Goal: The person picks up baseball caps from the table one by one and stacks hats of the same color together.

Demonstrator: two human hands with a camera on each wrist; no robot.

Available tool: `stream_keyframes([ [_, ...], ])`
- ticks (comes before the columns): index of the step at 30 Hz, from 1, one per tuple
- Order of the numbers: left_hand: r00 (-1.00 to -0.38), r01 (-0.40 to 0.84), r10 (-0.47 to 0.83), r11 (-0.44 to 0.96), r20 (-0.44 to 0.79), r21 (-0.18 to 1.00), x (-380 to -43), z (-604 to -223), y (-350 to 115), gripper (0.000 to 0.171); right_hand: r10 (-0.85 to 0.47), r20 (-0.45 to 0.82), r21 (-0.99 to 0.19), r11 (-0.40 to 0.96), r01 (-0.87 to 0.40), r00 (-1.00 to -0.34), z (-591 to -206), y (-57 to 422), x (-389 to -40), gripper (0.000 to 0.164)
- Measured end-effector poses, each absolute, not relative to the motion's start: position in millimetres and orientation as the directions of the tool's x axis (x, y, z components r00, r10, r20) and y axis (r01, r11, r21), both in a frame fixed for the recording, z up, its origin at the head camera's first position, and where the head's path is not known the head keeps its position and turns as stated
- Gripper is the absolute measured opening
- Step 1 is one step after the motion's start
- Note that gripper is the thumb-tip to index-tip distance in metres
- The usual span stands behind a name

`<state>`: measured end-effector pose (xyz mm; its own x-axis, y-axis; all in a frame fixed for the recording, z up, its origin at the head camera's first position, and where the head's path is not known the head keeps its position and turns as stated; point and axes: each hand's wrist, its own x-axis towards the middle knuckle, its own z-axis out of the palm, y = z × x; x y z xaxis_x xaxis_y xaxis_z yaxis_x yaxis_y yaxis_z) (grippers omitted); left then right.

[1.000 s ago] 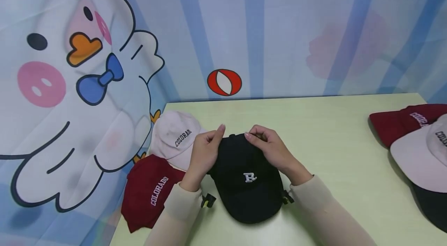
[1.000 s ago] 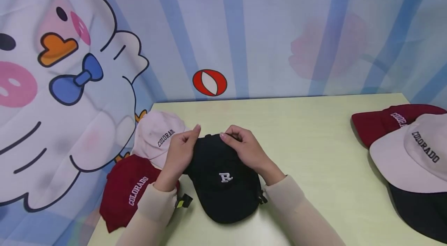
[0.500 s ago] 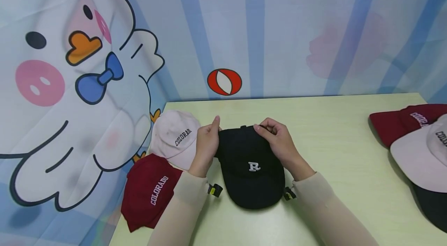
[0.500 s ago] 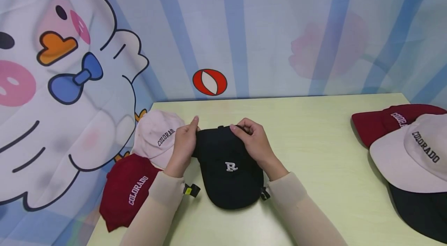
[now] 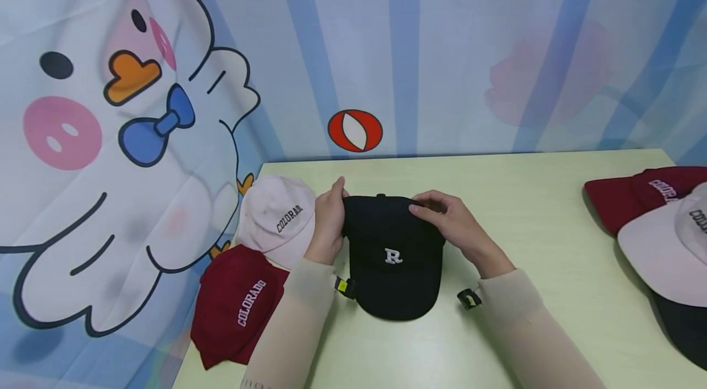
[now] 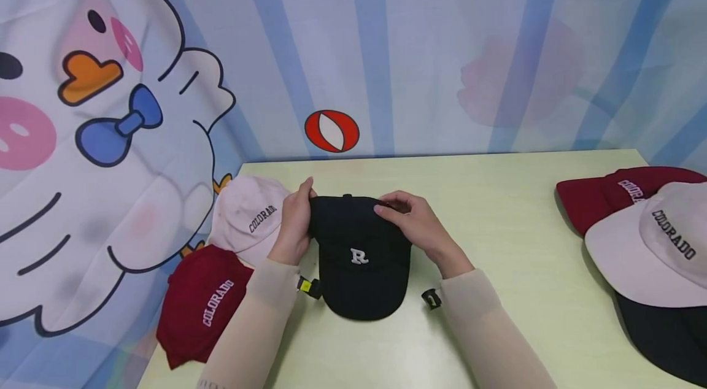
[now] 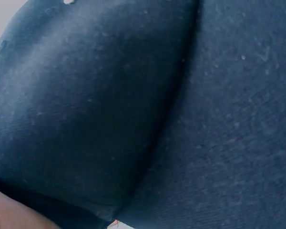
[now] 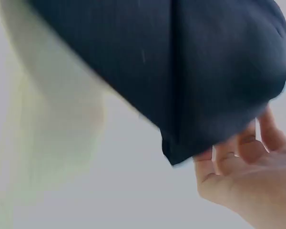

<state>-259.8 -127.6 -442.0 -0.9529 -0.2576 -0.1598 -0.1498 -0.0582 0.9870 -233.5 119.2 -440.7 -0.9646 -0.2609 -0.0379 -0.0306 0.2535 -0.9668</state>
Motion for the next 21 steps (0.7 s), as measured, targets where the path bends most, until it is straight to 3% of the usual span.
stream_keyframes([
  [9, -0.947, -0.159, -0.275, -0.05, -0.167, 0.986, -275, -457, -127, 0.046, -0.369, -0.121, -0.887, 0.456, -0.067, -0.921, -446, 140, -240, 0.062],
  [15, -0.96, -0.196, -0.214, 0.058, -0.18, 0.979, -287, -460, -130, 0.05, -0.308, -0.052, -0.855, 0.505, -0.116, -0.95, -451, 136, -243, 0.055],
  [21, -0.973, -0.217, -0.123, 0.19, -0.196, 0.957, -298, -462, -130, 0.051, -0.249, -0.032, -0.882, 0.462, -0.09, -0.968, -454, 134, -244, 0.055],
])
